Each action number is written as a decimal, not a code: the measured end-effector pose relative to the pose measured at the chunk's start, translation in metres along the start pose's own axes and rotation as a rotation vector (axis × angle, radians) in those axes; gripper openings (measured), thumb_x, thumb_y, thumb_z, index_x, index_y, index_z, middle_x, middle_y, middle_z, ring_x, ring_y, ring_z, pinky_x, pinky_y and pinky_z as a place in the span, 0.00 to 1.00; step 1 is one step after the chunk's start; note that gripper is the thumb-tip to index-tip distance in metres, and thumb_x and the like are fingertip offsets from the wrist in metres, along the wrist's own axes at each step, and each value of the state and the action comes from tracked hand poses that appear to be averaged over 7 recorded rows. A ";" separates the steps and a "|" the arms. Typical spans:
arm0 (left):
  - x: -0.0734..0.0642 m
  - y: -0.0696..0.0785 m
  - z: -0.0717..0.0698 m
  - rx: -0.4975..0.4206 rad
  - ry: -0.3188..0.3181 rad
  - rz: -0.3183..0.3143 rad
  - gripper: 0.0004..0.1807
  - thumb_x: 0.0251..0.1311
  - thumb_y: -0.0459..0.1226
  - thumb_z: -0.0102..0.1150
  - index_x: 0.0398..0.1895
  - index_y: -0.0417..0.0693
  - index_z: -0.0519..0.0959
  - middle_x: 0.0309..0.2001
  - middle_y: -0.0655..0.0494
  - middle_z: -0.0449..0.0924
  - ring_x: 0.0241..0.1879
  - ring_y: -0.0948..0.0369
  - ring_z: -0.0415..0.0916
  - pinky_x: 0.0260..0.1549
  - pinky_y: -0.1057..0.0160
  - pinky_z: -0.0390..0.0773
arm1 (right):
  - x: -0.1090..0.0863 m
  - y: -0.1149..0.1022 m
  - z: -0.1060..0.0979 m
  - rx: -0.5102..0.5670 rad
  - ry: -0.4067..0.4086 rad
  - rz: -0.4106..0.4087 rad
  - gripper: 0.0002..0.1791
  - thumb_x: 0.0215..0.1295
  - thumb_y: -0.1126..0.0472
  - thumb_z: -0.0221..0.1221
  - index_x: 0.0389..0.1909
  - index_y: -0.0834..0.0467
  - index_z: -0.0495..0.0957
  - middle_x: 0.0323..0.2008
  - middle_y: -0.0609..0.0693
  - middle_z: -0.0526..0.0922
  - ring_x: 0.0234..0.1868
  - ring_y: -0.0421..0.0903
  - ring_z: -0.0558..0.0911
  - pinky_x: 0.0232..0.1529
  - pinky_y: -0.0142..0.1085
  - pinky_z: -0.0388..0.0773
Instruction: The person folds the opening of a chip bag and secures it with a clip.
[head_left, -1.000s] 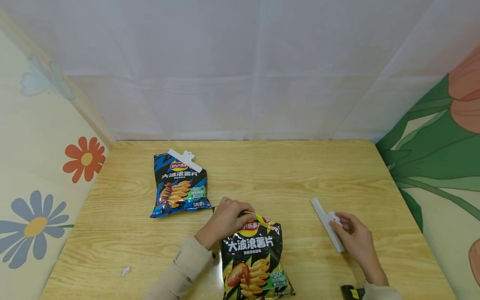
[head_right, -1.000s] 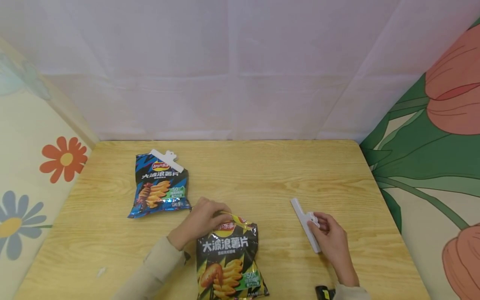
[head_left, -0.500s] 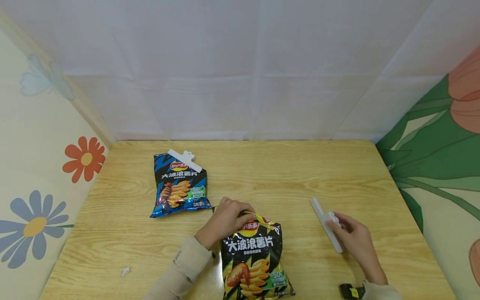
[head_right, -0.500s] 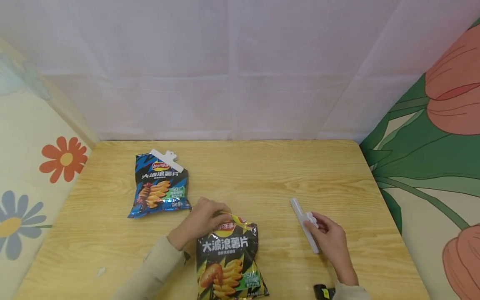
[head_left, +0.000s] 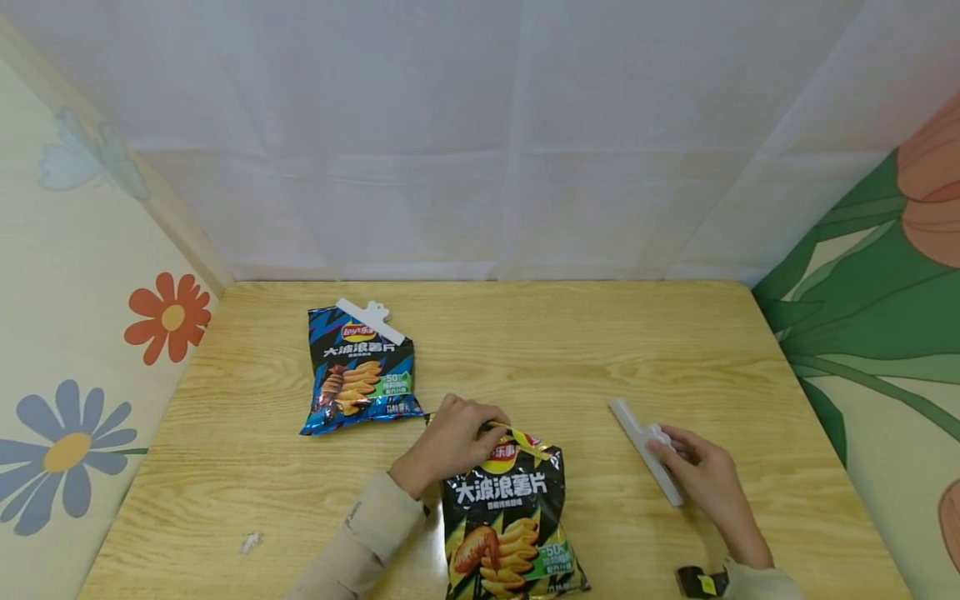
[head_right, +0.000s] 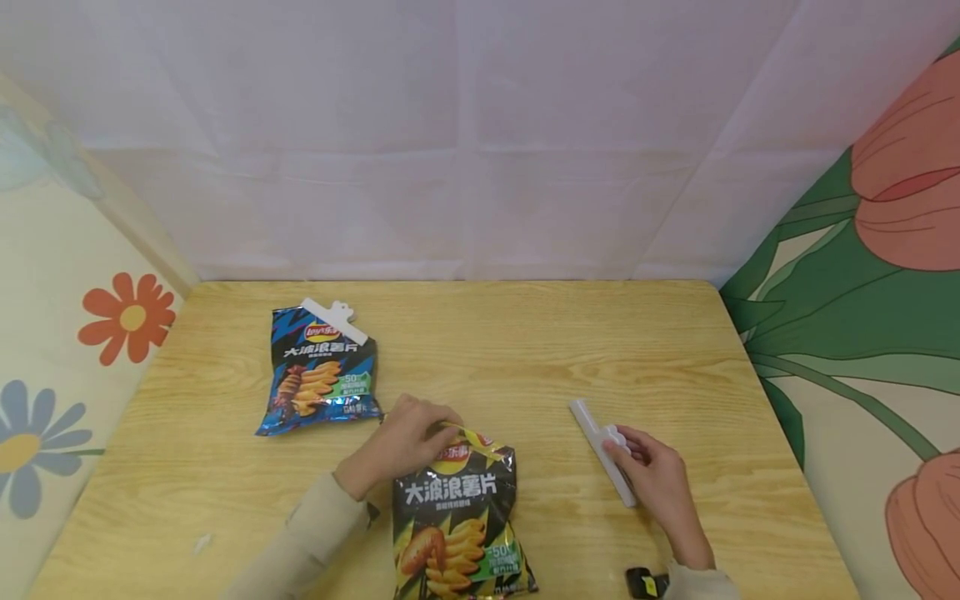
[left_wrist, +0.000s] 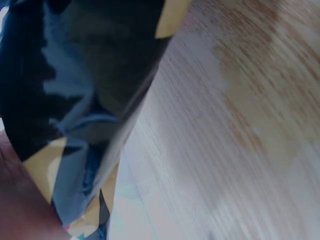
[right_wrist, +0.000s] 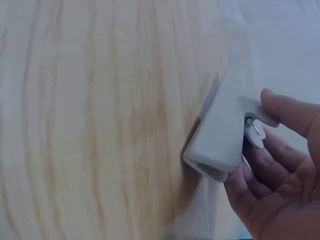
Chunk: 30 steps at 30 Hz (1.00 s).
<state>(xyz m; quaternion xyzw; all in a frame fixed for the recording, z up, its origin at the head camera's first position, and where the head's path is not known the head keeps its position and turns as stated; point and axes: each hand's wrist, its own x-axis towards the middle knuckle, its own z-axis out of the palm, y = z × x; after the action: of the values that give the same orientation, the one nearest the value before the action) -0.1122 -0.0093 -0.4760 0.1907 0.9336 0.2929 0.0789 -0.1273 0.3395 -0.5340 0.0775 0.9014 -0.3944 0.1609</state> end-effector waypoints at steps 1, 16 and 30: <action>0.000 0.000 0.000 -0.004 -0.005 -0.002 0.10 0.70 0.41 0.56 0.43 0.54 0.87 0.26 0.64 0.84 0.18 0.72 0.64 0.45 0.60 0.67 | -0.001 -0.001 0.000 0.003 -0.008 -0.004 0.39 0.69 0.38 0.55 0.66 0.66 0.71 0.59 0.69 0.78 0.53 0.59 0.82 0.36 0.27 0.78; 0.000 -0.001 -0.001 -0.021 -0.022 -0.003 0.14 0.69 0.36 0.50 0.46 0.53 0.86 0.19 0.68 0.76 0.16 0.69 0.58 0.43 0.62 0.65 | -0.008 -0.017 0.006 0.019 -0.039 -0.153 0.30 0.72 0.47 0.56 0.64 0.64 0.72 0.60 0.68 0.77 0.57 0.63 0.80 0.49 0.42 0.82; 0.000 0.000 0.000 -0.006 0.008 0.023 0.14 0.69 0.36 0.51 0.47 0.52 0.87 0.24 0.64 0.82 0.16 0.71 0.58 0.41 0.63 0.64 | -0.013 -0.028 0.017 0.079 0.106 -0.323 0.19 0.67 0.59 0.64 0.54 0.65 0.81 0.47 0.64 0.86 0.38 0.20 0.75 0.37 0.23 0.77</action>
<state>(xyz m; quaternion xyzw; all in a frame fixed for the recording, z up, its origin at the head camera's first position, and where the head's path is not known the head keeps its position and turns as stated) -0.1120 -0.0097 -0.4764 0.1999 0.9309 0.2971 0.0725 -0.1188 0.3084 -0.5211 -0.0413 0.8931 -0.4458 0.0443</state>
